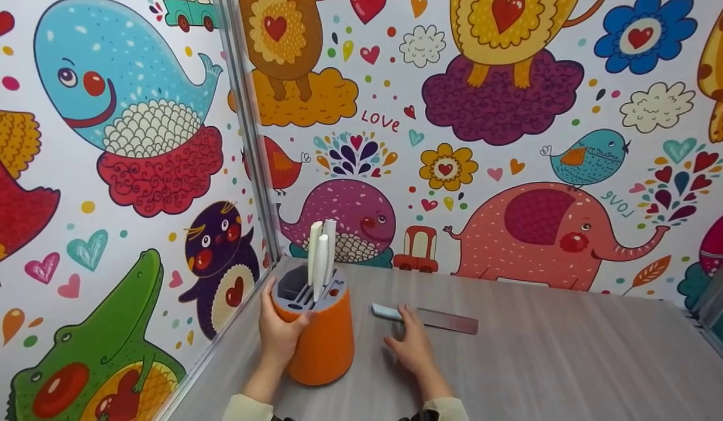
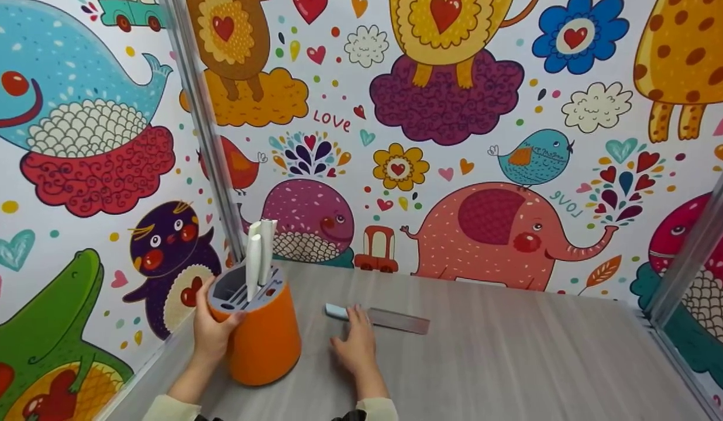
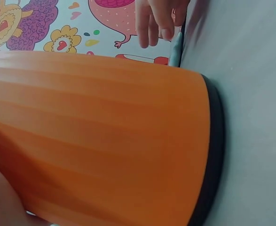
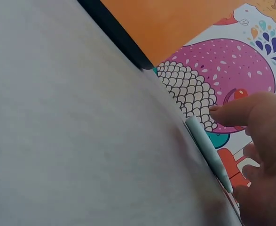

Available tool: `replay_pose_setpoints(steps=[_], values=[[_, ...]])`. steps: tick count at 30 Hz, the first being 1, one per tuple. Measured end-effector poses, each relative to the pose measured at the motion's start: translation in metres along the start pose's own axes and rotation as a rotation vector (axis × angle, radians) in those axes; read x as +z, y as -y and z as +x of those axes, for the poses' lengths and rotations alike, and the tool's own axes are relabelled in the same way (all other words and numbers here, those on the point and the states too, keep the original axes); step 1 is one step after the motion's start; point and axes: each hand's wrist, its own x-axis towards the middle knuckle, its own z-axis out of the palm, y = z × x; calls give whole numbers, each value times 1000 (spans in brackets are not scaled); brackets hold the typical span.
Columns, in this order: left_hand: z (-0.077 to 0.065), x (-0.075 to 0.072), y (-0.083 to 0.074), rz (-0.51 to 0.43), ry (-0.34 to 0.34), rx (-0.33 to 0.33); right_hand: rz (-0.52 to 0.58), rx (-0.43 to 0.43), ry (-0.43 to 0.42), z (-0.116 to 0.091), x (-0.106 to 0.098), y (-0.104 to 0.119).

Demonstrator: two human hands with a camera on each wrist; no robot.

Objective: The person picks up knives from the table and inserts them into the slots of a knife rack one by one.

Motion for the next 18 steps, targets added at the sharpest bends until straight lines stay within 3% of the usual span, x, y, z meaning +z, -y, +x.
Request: replay_pose_setpoints(steps=[8,11,15,18], values=[[0,3,0,22,-7,2,-139,5,97,1,-5,-4],[-1,4,-4,20,0,1,-192,-10,53,-1,-7,-4],[-5,1,-28,14,17,-19,-272,19,-58,-4,-6,0],[-5,-1,-29,10,21,-33,-339,57,-141,-9,-3,1]])
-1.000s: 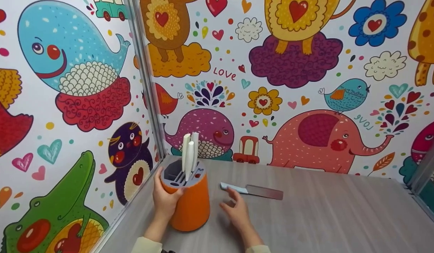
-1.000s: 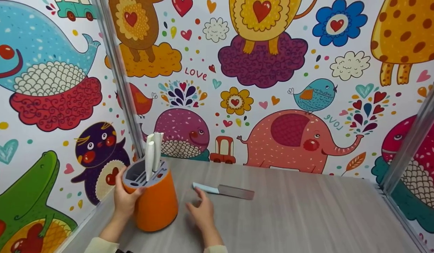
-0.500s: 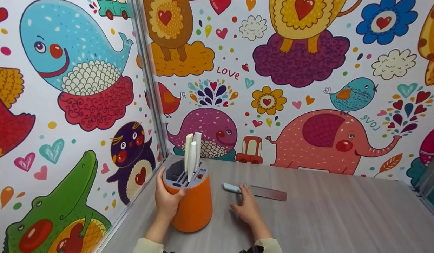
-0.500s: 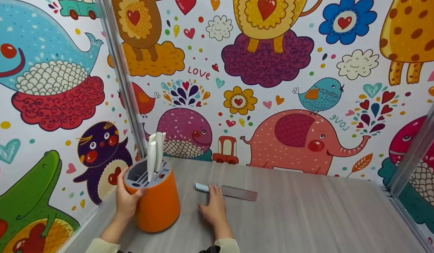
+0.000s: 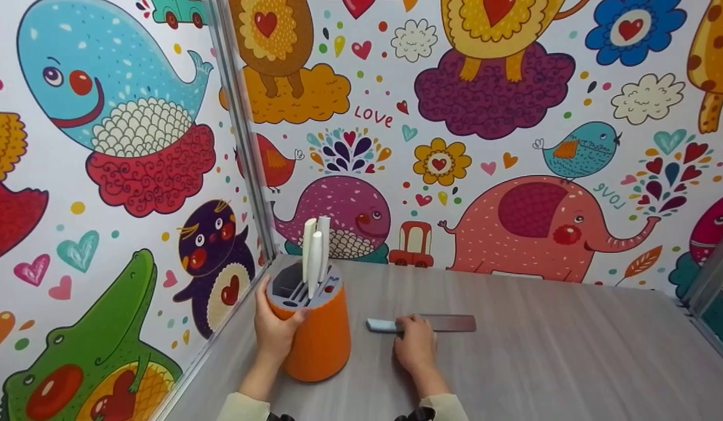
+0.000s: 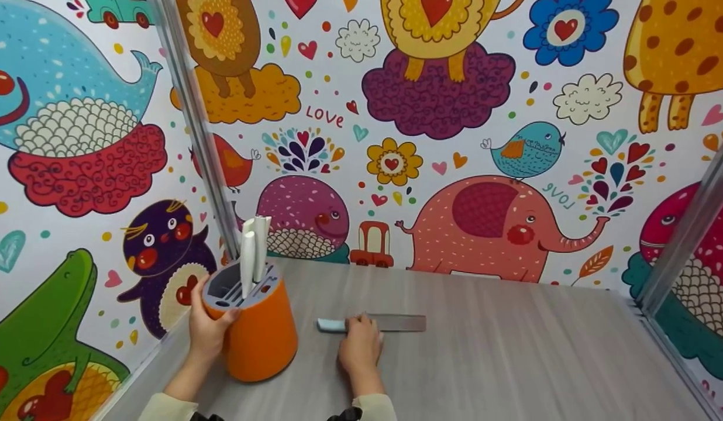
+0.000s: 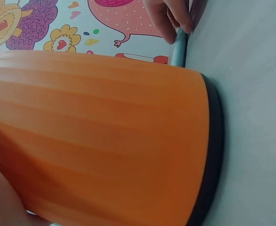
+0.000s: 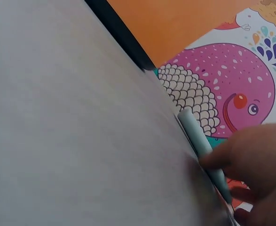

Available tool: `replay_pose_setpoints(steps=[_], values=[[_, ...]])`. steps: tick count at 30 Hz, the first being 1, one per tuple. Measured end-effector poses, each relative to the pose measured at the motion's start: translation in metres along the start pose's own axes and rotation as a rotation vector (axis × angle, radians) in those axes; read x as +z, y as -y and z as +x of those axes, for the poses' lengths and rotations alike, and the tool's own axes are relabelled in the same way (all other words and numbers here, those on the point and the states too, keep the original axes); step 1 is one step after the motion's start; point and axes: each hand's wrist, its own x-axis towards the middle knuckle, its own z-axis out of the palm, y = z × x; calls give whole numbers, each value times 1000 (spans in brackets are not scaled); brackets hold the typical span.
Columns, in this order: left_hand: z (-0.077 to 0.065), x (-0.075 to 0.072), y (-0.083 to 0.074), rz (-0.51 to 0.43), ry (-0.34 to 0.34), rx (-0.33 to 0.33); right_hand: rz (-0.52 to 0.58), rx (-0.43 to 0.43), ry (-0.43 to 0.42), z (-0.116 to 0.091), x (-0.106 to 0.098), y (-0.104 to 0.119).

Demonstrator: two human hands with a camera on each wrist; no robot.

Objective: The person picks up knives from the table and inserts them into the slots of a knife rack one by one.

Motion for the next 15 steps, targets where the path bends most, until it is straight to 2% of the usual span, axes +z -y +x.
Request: replay_pose_setpoints(steps=[2,5,11,15], values=[[2,2,13,-11,4,-7,-41,16,-40,-4,-2,-1],[3,3,28,-10,0,-5,-68,11,-51,-12,-5,-1],[5,-1,29,8,-15,14,-83,-47,-8,-24,-10,4],[7,0,29,4,-1,18,-107,-66,-3,-27,-17,6]])
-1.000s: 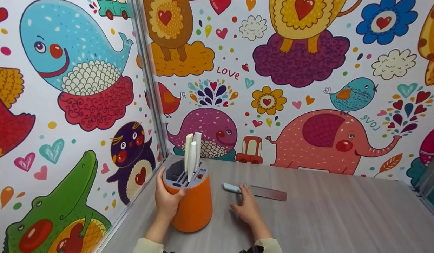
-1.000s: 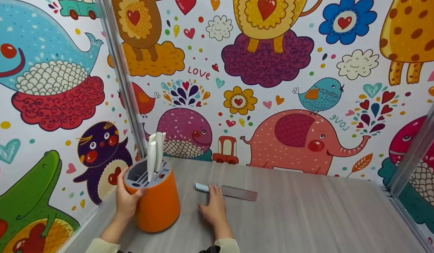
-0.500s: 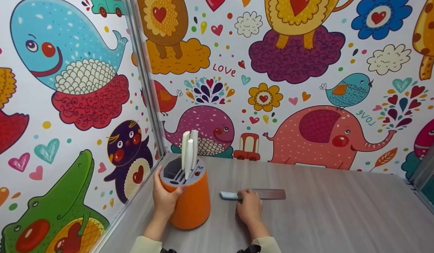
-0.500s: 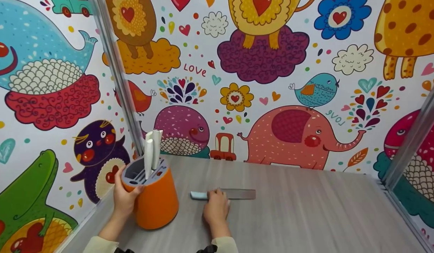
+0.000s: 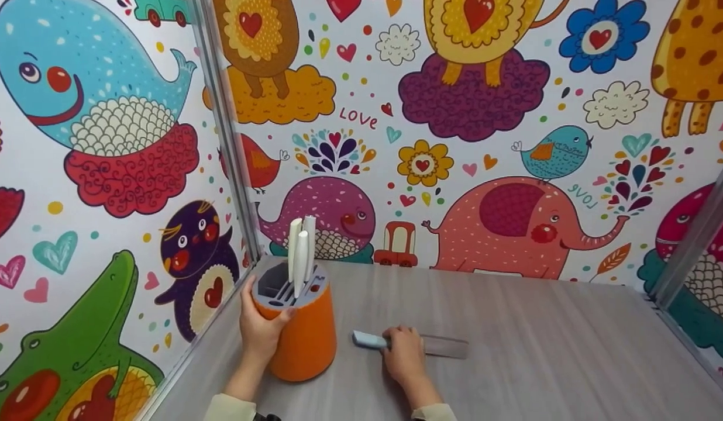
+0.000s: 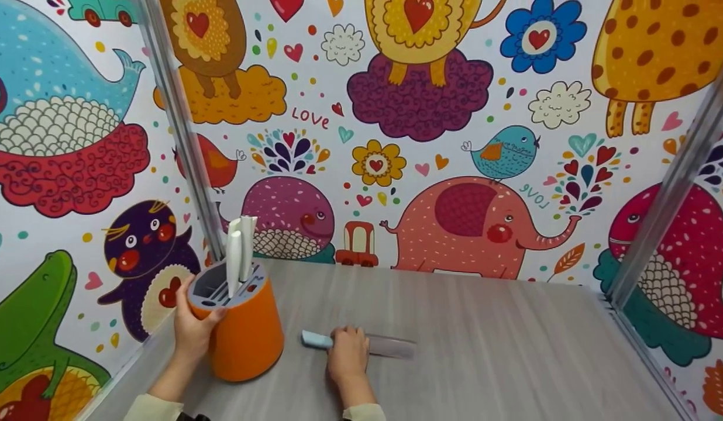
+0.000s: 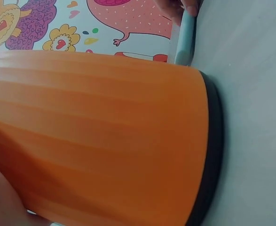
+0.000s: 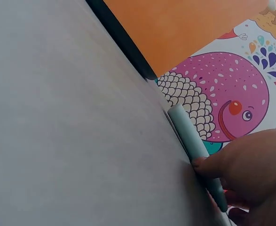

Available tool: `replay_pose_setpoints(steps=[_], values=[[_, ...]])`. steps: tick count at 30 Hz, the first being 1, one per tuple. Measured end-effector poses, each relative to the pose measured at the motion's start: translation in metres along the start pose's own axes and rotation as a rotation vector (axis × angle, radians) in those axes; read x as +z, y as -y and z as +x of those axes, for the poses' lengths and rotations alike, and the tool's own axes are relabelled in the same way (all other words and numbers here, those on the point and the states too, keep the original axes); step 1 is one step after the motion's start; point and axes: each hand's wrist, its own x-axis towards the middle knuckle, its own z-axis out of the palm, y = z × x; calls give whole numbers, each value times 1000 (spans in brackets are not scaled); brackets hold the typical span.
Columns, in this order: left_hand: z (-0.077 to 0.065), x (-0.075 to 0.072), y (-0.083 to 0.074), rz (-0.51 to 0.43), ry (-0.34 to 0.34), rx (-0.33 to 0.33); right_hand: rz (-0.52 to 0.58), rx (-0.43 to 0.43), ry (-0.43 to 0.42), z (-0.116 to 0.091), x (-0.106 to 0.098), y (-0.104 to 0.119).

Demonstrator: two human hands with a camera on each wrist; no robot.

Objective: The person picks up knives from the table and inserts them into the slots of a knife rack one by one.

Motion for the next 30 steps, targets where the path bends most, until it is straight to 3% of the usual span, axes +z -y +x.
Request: replay_pose_setpoints(steps=[8,12,19,30], values=[[-3,-6,-1,48,-19,-10,64,-74,-32,7,-19,14],[-3,-3,-2,34,-11,-18,153,-94,20,11,-39,20],[-1,0,-4,18,-6,-5,359,-38,148,20,-77,30],[-3,-1,-19,18,0,-47,635,-9,112,25,-101,39]])
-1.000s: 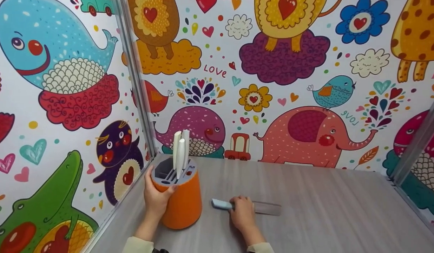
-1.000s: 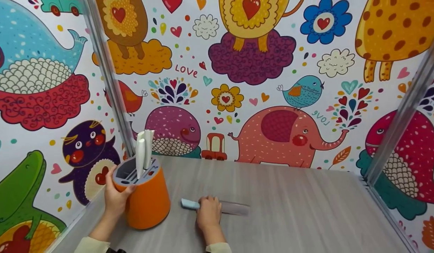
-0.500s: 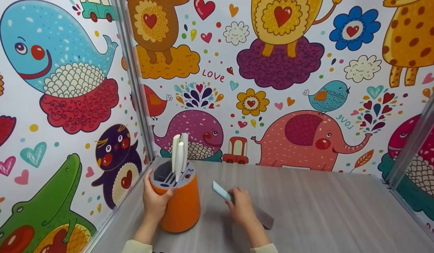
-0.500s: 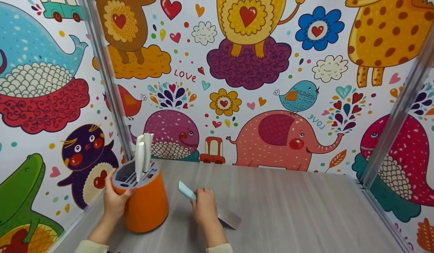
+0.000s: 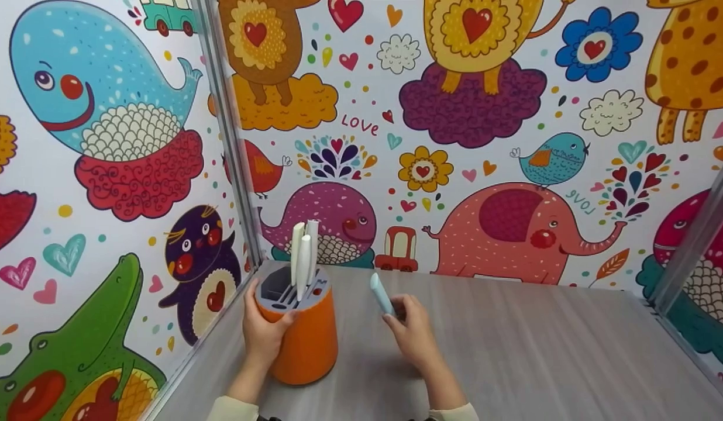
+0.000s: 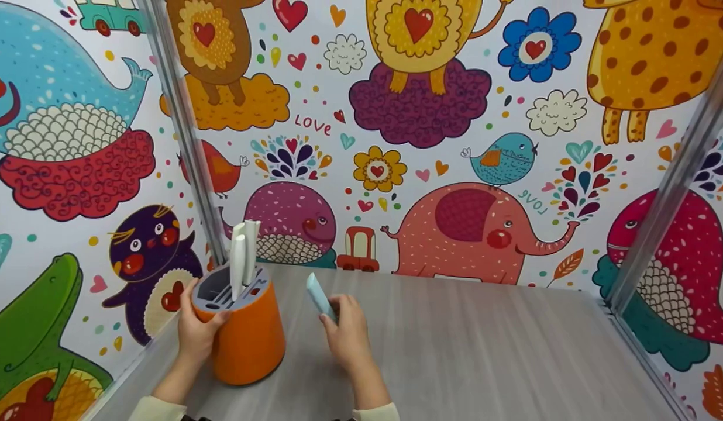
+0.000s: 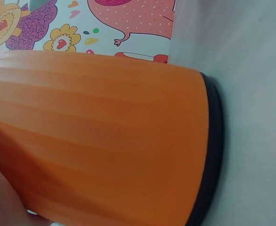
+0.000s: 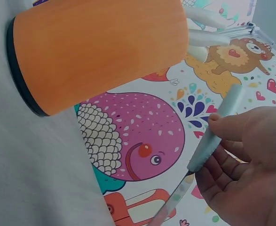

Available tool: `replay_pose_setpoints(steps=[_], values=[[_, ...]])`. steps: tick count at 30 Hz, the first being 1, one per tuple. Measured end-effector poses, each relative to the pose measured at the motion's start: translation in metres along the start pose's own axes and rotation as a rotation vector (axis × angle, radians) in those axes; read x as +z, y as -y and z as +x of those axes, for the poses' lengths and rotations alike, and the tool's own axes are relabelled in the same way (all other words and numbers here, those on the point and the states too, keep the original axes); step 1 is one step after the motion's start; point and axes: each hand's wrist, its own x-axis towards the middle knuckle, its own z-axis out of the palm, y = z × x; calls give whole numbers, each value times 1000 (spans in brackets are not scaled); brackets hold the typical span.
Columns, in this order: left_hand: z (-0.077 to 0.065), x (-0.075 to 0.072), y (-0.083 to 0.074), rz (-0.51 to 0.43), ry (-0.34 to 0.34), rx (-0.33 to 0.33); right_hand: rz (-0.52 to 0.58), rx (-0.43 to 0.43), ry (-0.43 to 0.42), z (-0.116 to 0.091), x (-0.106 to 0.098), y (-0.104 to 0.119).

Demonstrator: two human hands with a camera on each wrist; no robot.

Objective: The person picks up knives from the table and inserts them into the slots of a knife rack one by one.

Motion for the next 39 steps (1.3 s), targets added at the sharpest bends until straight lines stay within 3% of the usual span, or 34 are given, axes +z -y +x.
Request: replay_pose_setpoints(steps=[10,18,21,26,31,33,35,37,39], values=[[1,0,14,-5,-9,58,118,-37,9,-3,1,9],[-1,-2,9,12,10,31,227,-55,40,-9,5,22],[-1,-4,16,-18,-31,98,244,-66,44,-10,9,27],[-4,-3,4,-70,-176,252,266,-87,57,-11,18,34],[-8,0,-15,-35,-305,565,281,-79,90,-16,28,39],[-11,3,-23,-49,-300,675,277,-69,100,-18,32,41],[-15,6,-32,-75,-268,739,274,-63,109,-19,35,43],[-21,10,-43,-97,-196,749,274,-63,116,-21,38,45],[-29,13,-54,-121,-93,701,276,-69,124,-22,39,48]])
